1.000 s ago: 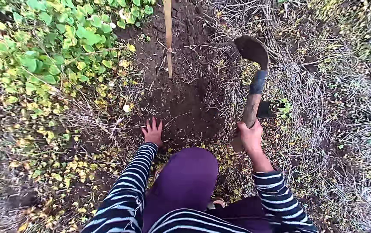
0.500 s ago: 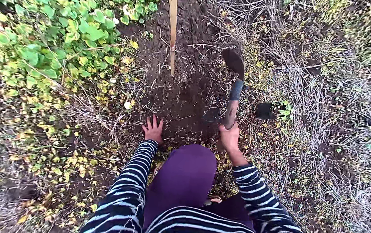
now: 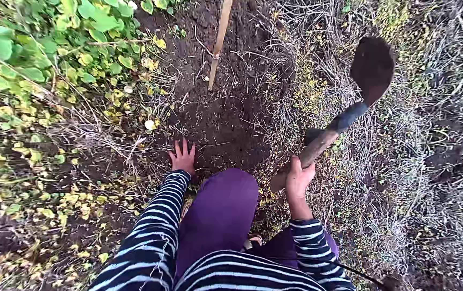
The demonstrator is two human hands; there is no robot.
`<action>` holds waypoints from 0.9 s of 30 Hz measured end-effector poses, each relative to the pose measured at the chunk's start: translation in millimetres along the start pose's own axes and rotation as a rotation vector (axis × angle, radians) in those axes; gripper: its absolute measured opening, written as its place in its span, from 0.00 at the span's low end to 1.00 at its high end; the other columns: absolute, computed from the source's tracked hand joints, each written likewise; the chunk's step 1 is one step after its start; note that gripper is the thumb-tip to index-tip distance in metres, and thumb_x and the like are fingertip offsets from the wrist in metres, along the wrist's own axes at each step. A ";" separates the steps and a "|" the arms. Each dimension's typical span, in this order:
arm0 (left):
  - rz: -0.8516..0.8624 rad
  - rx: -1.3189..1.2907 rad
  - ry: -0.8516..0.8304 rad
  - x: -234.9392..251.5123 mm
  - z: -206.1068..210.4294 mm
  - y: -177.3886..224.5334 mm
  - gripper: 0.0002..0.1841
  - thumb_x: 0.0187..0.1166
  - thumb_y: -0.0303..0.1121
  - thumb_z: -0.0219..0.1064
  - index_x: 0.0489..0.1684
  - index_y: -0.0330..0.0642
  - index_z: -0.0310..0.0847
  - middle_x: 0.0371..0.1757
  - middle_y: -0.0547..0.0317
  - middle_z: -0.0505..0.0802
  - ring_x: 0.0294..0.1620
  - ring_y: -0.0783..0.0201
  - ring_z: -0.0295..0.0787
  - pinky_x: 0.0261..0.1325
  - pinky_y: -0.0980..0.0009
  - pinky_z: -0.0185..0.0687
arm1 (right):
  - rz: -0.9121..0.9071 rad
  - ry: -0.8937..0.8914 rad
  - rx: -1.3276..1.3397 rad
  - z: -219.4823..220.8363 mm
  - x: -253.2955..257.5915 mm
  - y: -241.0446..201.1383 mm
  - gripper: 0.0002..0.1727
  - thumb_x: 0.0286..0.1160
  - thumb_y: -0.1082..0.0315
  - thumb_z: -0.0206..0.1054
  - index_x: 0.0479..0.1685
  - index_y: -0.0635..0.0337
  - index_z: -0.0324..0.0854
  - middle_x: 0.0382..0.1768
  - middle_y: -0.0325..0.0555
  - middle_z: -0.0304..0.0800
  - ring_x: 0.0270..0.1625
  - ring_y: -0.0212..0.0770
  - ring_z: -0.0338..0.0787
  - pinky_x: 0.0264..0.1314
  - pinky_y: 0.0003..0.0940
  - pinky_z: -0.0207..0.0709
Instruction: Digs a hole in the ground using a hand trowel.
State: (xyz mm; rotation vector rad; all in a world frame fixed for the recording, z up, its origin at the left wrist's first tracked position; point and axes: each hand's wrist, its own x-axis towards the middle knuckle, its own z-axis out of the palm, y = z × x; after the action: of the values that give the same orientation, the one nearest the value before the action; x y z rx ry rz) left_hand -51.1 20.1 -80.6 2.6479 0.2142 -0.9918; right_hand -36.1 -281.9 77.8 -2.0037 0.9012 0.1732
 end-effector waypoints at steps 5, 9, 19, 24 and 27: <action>-0.035 -0.032 -0.019 5.1 -2.8 3.4 0.67 0.42 0.33 0.93 0.96 0.55 0.53 0.98 0.41 0.37 0.95 0.25 0.25 0.82 0.15 0.33 | 0.390 -0.430 -0.342 -5.4 -45.4 80.4 0.18 0.80 0.63 0.68 0.57 0.70 0.78 0.34 0.55 0.87 0.31 0.46 0.89 0.39 0.46 0.86; -0.054 -0.064 0.014 10.9 -0.9 6.7 0.62 0.46 0.25 0.89 0.95 0.56 0.57 0.98 0.40 0.41 0.95 0.24 0.27 0.81 0.13 0.31 | 0.314 -0.272 -0.157 -66.0 -24.7 0.8 0.15 0.85 0.63 0.64 0.52 0.69 0.78 0.23 0.45 0.84 0.19 0.38 0.85 0.25 0.36 0.85; -0.055 -0.075 0.023 8.0 9.1 4.9 0.63 0.46 0.25 0.89 0.95 0.60 0.56 0.98 0.41 0.41 0.95 0.25 0.27 0.80 0.13 0.34 | 0.497 -0.474 -0.182 -19.4 -68.7 68.7 0.14 0.84 0.63 0.64 0.51 0.69 0.78 0.26 0.48 0.84 0.23 0.40 0.85 0.30 0.39 0.85; -0.049 -0.070 0.026 9.1 4.8 7.7 0.62 0.48 0.23 0.87 0.95 0.59 0.57 0.98 0.39 0.41 0.95 0.24 0.26 0.80 0.12 0.32 | 0.208 -0.127 0.005 -84.9 -23.0 3.3 0.11 0.83 0.67 0.60 0.53 0.67 0.73 0.18 0.40 0.80 0.16 0.35 0.83 0.22 0.33 0.85; -0.052 -0.063 0.032 5.8 6.3 6.7 0.62 0.48 0.23 0.87 0.95 0.59 0.56 0.98 0.39 0.41 0.95 0.24 0.27 0.80 0.13 0.33 | 0.143 0.086 0.178 -24.9 -19.9 22.6 0.13 0.89 0.66 0.56 0.57 0.70 0.71 0.21 0.42 0.81 0.19 0.36 0.85 0.28 0.36 0.89</action>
State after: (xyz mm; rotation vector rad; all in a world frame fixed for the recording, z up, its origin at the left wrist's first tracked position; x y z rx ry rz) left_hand -49.0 11.8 -87.4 2.6145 0.3175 -0.9424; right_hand -70.6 -298.3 85.7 -1.7948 1.0774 0.0837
